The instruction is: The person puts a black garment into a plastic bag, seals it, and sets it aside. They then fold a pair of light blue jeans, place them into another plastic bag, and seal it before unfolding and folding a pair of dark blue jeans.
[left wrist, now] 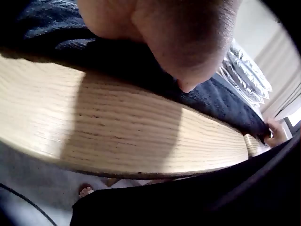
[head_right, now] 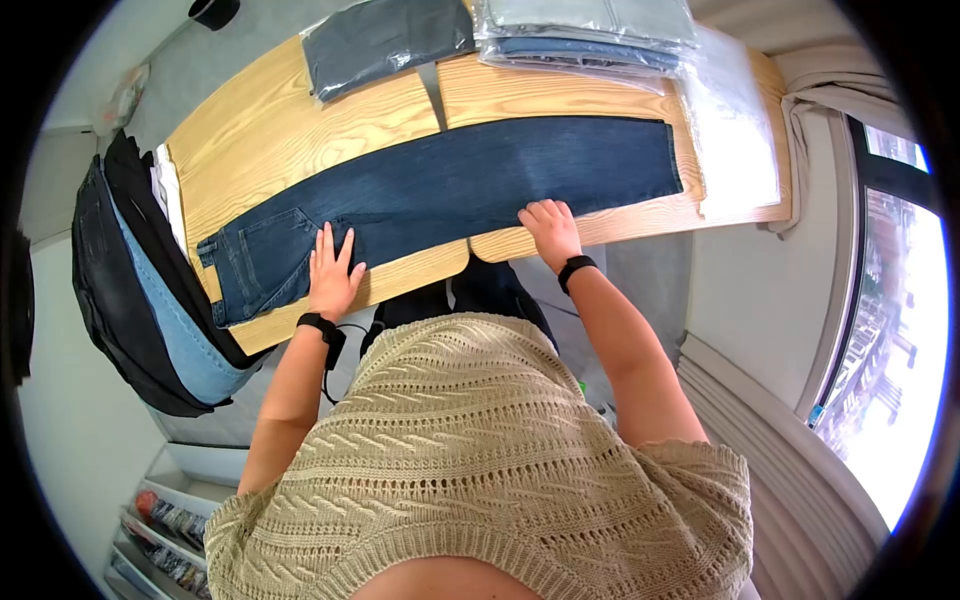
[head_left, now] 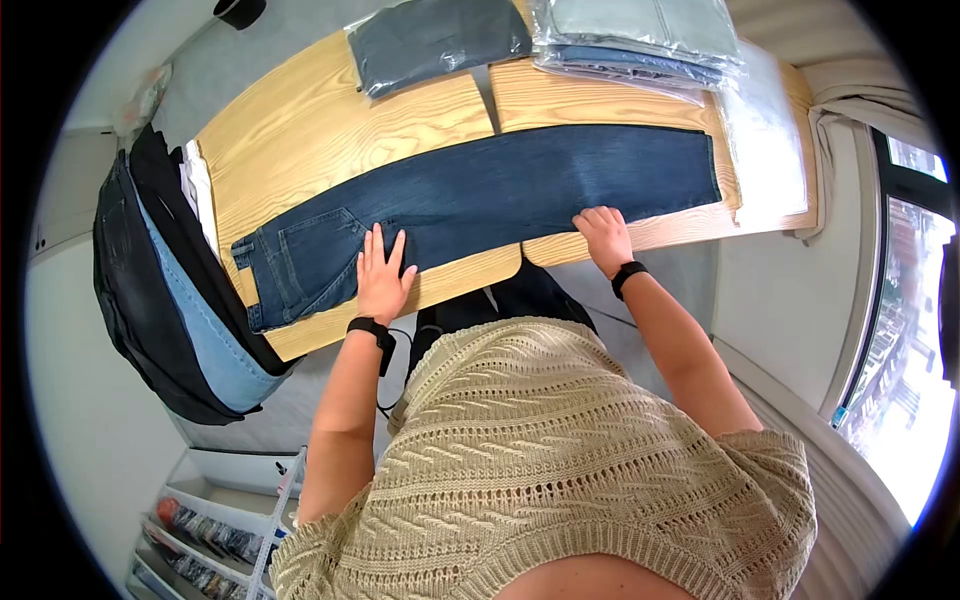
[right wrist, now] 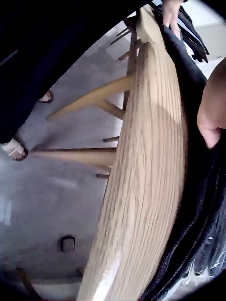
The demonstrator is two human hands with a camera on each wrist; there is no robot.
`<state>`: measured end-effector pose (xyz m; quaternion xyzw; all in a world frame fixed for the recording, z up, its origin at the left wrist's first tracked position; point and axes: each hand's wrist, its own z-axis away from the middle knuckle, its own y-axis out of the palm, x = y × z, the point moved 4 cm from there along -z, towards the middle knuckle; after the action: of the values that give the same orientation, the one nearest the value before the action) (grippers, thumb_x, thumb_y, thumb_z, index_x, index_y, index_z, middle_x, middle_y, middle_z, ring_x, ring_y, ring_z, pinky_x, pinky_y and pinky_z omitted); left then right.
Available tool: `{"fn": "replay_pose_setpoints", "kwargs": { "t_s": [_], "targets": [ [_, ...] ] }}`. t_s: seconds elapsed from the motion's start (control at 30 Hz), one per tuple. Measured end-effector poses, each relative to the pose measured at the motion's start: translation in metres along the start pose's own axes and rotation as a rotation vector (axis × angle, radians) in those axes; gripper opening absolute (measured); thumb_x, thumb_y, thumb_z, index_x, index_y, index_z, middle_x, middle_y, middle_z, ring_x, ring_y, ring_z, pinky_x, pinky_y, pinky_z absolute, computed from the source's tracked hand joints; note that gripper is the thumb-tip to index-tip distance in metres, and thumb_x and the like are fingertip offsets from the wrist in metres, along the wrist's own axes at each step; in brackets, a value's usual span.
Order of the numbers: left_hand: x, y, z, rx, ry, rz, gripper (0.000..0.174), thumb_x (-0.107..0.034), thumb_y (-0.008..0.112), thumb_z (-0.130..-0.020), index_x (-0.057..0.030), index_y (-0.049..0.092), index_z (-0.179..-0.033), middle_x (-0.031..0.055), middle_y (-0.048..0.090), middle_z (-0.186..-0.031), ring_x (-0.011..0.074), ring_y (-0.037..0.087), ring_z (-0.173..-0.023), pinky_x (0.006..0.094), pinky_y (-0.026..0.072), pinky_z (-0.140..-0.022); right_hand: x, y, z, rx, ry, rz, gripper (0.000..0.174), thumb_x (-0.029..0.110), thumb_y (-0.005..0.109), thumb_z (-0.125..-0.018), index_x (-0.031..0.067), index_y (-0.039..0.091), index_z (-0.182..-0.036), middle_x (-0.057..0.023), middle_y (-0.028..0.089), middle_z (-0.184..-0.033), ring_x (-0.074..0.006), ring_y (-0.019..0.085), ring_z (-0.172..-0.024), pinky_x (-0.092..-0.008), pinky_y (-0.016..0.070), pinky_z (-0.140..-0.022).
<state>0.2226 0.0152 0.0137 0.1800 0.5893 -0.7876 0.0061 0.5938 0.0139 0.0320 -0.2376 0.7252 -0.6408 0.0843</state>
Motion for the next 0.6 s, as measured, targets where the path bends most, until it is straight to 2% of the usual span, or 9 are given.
{"fn": "replay_pose_setpoints", "kwargs": {
  "t_s": [0.1,0.23,0.3,0.37,0.4,0.47,0.5,0.57,0.6],
  "targets": [
    [0.002,-0.002,-0.001,0.01,0.001,-0.04,0.064,-0.034,0.059,-0.085,-0.0201,0.033,-0.141,0.0176,0.013,-0.151,0.0355,0.015,-0.138,0.0551,0.0205,-0.107,-0.028,0.003,0.015,0.082,0.134,0.164,0.011,0.009,0.05,-0.076,0.0128,0.056,-0.085,-0.001,0.054,-0.085,-0.0196,0.052,-0.088,-0.0335,0.0398,-0.079],
    [0.004,0.003,-0.002,0.05,-0.027,-0.052,0.067,-0.034,0.061,-0.082,-0.0232,0.032,-0.142,0.0165,0.011,-0.151,0.0335,0.012,-0.139,0.0555,0.0184,-0.107,-0.075,-0.007,0.039,0.018,0.253,0.047,0.015,0.005,0.048,-0.074,0.0113,0.057,-0.084,-0.0032,0.055,-0.085,-0.0231,0.052,-0.089,-0.0364,0.0394,-0.078],
    [0.003,0.003,-0.003,0.061,-0.046,-0.066,0.067,-0.034,0.062,-0.082,-0.023,0.032,-0.142,0.0167,0.011,-0.151,0.0336,0.013,-0.139,0.0557,0.0183,-0.107,-0.124,-0.016,0.065,-0.063,0.518,-0.013,0.022,0.0,0.05,-0.069,0.0088,0.062,-0.086,-0.0085,0.06,-0.094,-0.0296,0.053,-0.094,-0.0401,0.0413,-0.081],
    [0.002,0.002,-0.004,0.064,-0.041,-0.076,0.069,-0.033,0.062,-0.081,-0.0222,0.031,-0.142,0.0176,0.011,-0.151,0.0353,0.012,-0.139,0.0568,0.0193,-0.106,-0.168,-0.028,0.093,-0.131,0.756,-0.046,0.022,0.001,0.053,-0.068,0.0061,0.062,-0.088,-0.0125,0.06,-0.093,-0.0314,0.053,-0.094,-0.0397,0.0419,-0.085],
    [0.003,0.004,-0.004,0.071,-0.047,-0.086,0.07,-0.033,0.062,-0.081,-0.0218,0.03,-0.142,0.018,0.011,-0.151,0.0359,0.012,-0.139,0.0572,0.0194,-0.106,-0.186,-0.033,0.102,-0.142,0.76,-0.028,0.022,0.001,0.053,-0.068,0.0061,0.062,-0.088,-0.0125,0.06,-0.093,-0.0314,0.053,-0.094,-0.0397,0.0419,-0.085],
    [0.002,0.005,-0.005,0.092,-0.055,-0.1,0.071,-0.033,0.062,-0.081,-0.021,0.029,-0.143,0.0187,0.01,-0.151,0.0366,0.011,-0.139,0.058,0.0192,-0.106,-0.229,-0.047,0.122,-0.201,1.072,-0.018,0.019,0.009,0.06,-0.072,0.0056,0.062,-0.091,-0.0149,0.06,-0.094,-0.0319,0.054,-0.096,-0.0398,0.0431,-0.085],
    [0.002,0.005,-0.005,0.109,-0.063,-0.106,0.071,-0.032,0.062,-0.081,-0.0207,0.028,-0.143,0.019,0.01,-0.151,0.0369,0.011,-0.139,0.0584,0.019,-0.106,-0.244,-0.053,0.124,-0.213,1.075,-0.002,0.019,0.009,0.06,-0.072,0.0056,0.062,-0.091,-0.0149,0.06,-0.094,-0.0319,0.054,-0.096,-0.0398,0.0431,-0.085],
    [0.002,0.006,-0.006,0.128,-0.076,-0.132,0.073,-0.033,0.063,-0.081,-0.0209,0.026,-0.144,0.0187,0.009,-0.151,0.0365,0.01,-0.139,0.0592,0.0183,-0.106,-0.272,-0.054,0.127,-0.236,1.153,0.034,0.023,0.018,0.067,-0.074,0.0055,0.063,-0.094,-0.0157,0.06,-0.096,-0.032,0.055,-0.096,-0.0403,0.0437,-0.084],
    [0.003,0.008,-0.008,0.174,-0.094,-0.161,0.075,-0.035,0.063,-0.081,-0.0214,0.025,-0.144,0.018,0.008,-0.151,0.0366,0.01,-0.139,0.0593,0.0177,-0.106,-0.286,-0.049,0.127,-0.198,1.156,0.017,0.032,0.026,0.071,-0.074,0.0062,0.063,-0.097,-0.0164,0.061,-0.1,-0.0325,0.055,-0.097,-0.0404,0.0436,-0.085]
  ]
}}
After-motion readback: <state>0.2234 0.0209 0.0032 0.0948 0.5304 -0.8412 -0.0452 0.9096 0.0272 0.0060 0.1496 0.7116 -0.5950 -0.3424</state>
